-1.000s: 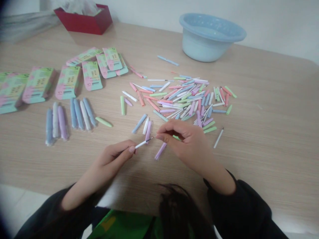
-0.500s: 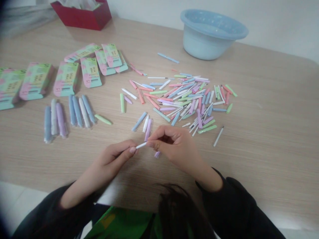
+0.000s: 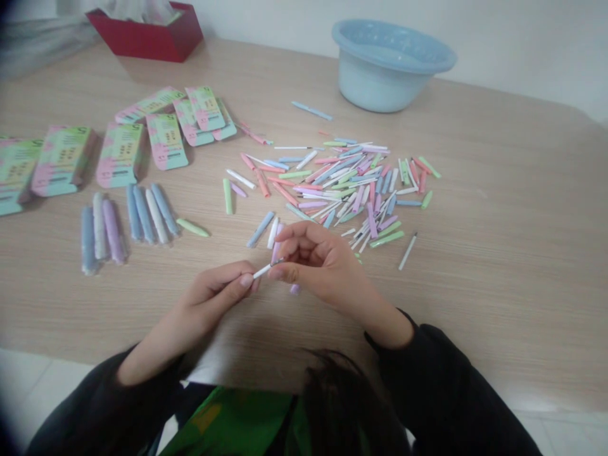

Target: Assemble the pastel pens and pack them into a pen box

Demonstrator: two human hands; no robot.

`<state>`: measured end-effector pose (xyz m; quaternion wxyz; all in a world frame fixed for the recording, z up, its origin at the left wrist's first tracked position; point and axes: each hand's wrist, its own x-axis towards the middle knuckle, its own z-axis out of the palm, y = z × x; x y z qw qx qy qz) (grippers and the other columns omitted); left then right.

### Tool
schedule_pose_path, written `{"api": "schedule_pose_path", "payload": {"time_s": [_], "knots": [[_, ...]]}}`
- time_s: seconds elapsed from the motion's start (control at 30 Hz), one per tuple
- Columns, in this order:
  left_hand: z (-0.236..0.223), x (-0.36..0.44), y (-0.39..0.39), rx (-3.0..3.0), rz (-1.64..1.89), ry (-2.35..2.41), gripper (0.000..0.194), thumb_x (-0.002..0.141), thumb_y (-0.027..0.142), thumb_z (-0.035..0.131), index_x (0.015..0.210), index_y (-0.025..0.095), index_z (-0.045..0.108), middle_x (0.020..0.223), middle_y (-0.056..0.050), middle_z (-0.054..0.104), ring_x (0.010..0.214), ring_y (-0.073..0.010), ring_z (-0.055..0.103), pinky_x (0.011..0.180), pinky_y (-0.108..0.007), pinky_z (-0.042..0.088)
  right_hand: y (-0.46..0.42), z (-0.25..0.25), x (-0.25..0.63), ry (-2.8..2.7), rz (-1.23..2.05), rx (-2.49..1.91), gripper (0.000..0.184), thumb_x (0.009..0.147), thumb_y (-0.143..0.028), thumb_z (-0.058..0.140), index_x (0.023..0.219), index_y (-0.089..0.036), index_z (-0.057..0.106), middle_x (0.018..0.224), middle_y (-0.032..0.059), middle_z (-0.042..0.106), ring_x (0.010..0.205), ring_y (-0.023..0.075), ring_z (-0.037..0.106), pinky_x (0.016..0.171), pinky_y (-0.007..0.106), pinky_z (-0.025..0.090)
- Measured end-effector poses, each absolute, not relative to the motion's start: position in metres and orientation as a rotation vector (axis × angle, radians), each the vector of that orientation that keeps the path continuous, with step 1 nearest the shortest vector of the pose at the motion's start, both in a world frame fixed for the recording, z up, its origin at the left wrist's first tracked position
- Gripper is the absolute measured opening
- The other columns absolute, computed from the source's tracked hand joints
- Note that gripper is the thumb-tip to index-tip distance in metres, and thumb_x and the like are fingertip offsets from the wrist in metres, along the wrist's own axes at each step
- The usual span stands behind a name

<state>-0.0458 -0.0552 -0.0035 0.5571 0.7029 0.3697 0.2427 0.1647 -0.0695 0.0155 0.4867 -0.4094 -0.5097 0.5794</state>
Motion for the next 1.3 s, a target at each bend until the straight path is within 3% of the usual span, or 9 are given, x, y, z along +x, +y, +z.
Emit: {"api": "schedule_pose_path", "payload": {"time_s": [0.1, 0.27, 0.47, 1.03, 1.3], "knots": [[-0.002, -0.047, -0.056, 1.66, 0.598, 0.906, 0.032, 0.099, 0.033, 0.046, 0.071, 0.019, 0.052, 0.065, 0.004, 0.042, 0.064, -0.0137, 0.041, 0.062, -0.026, 0.033, -0.071, 0.024, 0.182, -1.31, 1.269, -1.046, 0.037, 0.071, -0.037, 0.09, 0.098, -0.024, 0.068, 0.073, -0.003, 0.067, 0.063, 0.0119, 0.064, 0.058, 0.024, 0.055], [0.001, -0.05, -0.056, 1.623, 0.642, 0.941, 0.034, 0.099, 0.033, 0.047, 0.069, 0.019, 0.05, 0.062, 0.006, 0.037, 0.059, -0.0128, 0.035, 0.061, -0.027, 0.031, -0.066, 0.016, 0.249, -1.425, 0.752, -1.49, 0.016, 0.079, -0.033, 0.08, 0.09, -0.024, 0.073, 0.082, 0.0029, 0.072, 0.074, 0.0174, 0.067, 0.066, 0.031, 0.055], [-0.007, -0.055, -0.054, 1.517, 0.717, 1.01, 0.036, 0.101, 0.041, 0.047, 0.073, 0.019, 0.054, 0.061, 0.005, 0.039, 0.057, -0.0128, 0.035, 0.056, -0.028, 0.027, -0.061, -0.016, 0.314, -1.581, 0.31, -2.095, 0.02, 0.083, -0.034, 0.065, 0.092, -0.019, 0.075, 0.085, 0.0082, 0.075, 0.066, 0.0212, 0.065, 0.063, 0.036, 0.051], [-0.011, -0.062, -0.053, 1.584, 0.722, 1.092, 0.041, 0.102, 0.045, 0.046, 0.07, 0.021, 0.052, 0.062, 0.005, 0.042, 0.058, -0.0135, 0.039, 0.055, -0.027, 0.032, -0.041, -0.036, 0.294, -1.708, 0.223, -2.138, 0.027, 0.087, -0.043, 0.06, 0.079, -0.019, 0.07, 0.078, 0.0067, 0.071, 0.067, 0.0193, 0.059, 0.065, 0.033, 0.043], [-0.012, -0.063, -0.052, 1.584, 0.726, 1.128, 0.042, 0.101, 0.048, 0.045, 0.071, 0.021, 0.054, 0.063, 0.004, 0.044, 0.059, -0.0138, 0.041, 0.056, -0.026, 0.035, 0.005, 0.003, 0.309, -1.986, 0.238, -1.982, 0.016, 0.086, -0.025, 0.058, 0.089, -0.018, 0.071, 0.083, 0.0059, 0.071, 0.07, 0.0192, 0.061, 0.066, 0.031, 0.044]]}}
